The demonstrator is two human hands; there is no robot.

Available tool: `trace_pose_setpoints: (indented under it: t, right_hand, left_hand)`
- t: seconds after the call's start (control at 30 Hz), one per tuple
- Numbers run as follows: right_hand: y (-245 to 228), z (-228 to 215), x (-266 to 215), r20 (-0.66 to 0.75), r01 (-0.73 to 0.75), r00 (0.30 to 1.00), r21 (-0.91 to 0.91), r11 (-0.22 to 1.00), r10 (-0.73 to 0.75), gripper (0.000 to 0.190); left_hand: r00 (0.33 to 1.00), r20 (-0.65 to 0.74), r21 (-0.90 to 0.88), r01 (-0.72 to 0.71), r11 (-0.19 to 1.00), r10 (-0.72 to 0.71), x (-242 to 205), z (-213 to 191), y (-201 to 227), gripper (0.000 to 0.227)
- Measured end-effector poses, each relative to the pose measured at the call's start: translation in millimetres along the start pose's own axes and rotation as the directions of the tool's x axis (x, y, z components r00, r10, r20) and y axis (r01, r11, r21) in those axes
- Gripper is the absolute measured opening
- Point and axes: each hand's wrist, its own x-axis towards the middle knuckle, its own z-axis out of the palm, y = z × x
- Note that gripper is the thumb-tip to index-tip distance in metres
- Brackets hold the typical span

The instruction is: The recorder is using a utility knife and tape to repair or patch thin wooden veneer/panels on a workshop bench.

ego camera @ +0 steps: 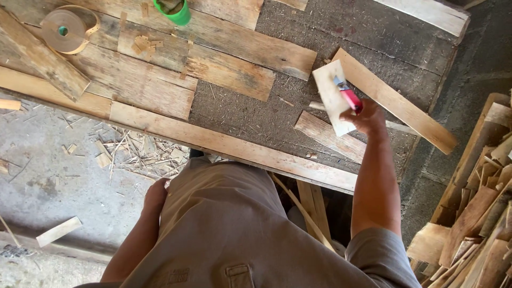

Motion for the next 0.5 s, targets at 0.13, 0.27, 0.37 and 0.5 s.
trace_pose_setpoints:
  t: [0.13,0.27,0.37,0.5]
  right_hand:
    - [-5,-26,23,-0.058,-0.028,0.998,-0.064,0.998,0.025,0.047]
    - [-10,-41,64,-0.212,0.010,0.977,-0.014,1.000,-0.012,0.043]
    - [-17,-49,98,-0.323,0.074,0.942,-0.079,0.994,-0.096,0.048]
    - [-2,-39,149,-0.689,0.331,0.592,-0.266,0.905,-0.419,0.043]
  left_hand:
    - [1.000,-0.013,-0.037,0.015,0.999,-0.015,-2,5,-10,0.039]
    - [0.999,-0.021,-0.069,0.027,0.997,-0.029,-8,3,-10,0.038]
    - [0.998,-0.010,-0.065,0.055,0.996,-0.056,-6,4,-19,0.039]
    - [0.996,-0.022,-0.094,0.086,0.992,-0.088,0,13,-25,0.039]
